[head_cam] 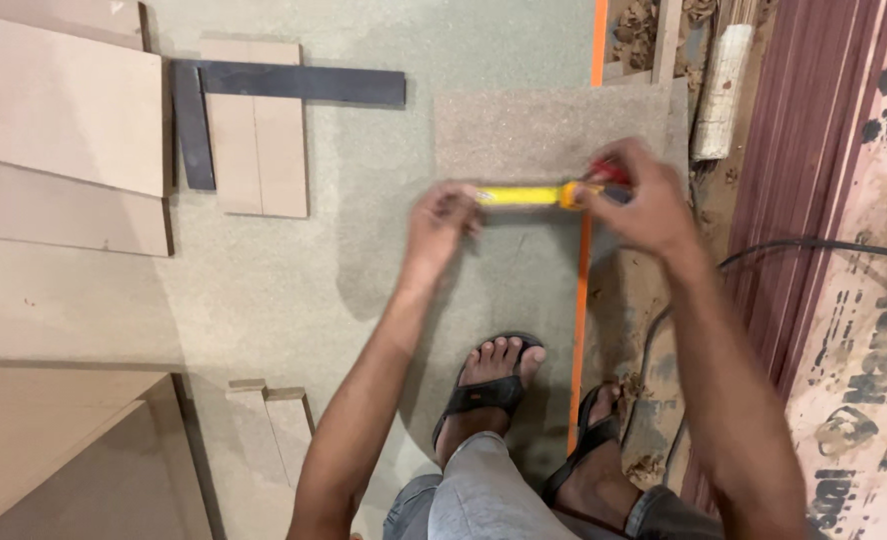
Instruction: The person measures and marks a piece of particle board using a tape measure and pencil. They then use a square ruler to guide a circular saw for cutting the board. The person repeats this process for multiple pieces, measuring, marking, and cutting them to size.
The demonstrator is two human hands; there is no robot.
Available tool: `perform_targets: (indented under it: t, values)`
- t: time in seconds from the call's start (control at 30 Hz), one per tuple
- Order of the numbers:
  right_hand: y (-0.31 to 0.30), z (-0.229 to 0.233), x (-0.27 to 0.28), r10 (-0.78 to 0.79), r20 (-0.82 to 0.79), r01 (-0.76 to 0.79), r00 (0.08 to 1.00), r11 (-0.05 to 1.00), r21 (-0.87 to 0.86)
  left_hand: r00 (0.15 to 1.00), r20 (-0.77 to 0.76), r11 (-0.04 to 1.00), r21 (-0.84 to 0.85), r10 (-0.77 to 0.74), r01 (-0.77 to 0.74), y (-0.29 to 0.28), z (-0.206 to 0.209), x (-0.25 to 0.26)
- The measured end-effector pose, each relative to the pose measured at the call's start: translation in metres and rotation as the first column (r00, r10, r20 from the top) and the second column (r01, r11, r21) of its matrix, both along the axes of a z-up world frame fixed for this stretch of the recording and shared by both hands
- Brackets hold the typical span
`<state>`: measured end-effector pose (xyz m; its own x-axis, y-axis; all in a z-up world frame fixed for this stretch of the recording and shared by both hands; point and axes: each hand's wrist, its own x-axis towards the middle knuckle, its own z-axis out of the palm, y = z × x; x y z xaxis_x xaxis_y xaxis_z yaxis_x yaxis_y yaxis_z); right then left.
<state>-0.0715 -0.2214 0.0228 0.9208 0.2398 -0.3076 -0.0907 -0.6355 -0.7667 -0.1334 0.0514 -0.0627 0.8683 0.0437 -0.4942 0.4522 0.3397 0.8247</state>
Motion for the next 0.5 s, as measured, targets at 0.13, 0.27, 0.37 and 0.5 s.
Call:
perform_targets:
  t: [0.13,0.27,0.37,0.5]
  values:
    - [-0.073,-0.006,0.016,-0.339,-0.091,0.334,0.936,0.94,-0.065,0.993,0.101,0.865,0.492,0.058,-0.101,0.033,0.011,0.023]
    - [-0.118,-0.04,0.022,-0.285,0.145,0.283,0.948,0.959,0.032,0.981,0.19,0.683,0.723,-0.049,-0.106,0.026,0.028,0.04]
    - [-0.123,-0.055,0.018,-0.327,0.215,0.335,0.92,0.942,0.001,0.968,0.227,0.647,0.755,-0.11,-0.103,0.023,0.043,0.047]
    - [-0.1,-0.055,0.02,-0.429,0.104,0.412,0.897,0.898,0.156,0.971,0.206,0.686,0.724,-0.12,-0.069,0.039,0.041,0.04]
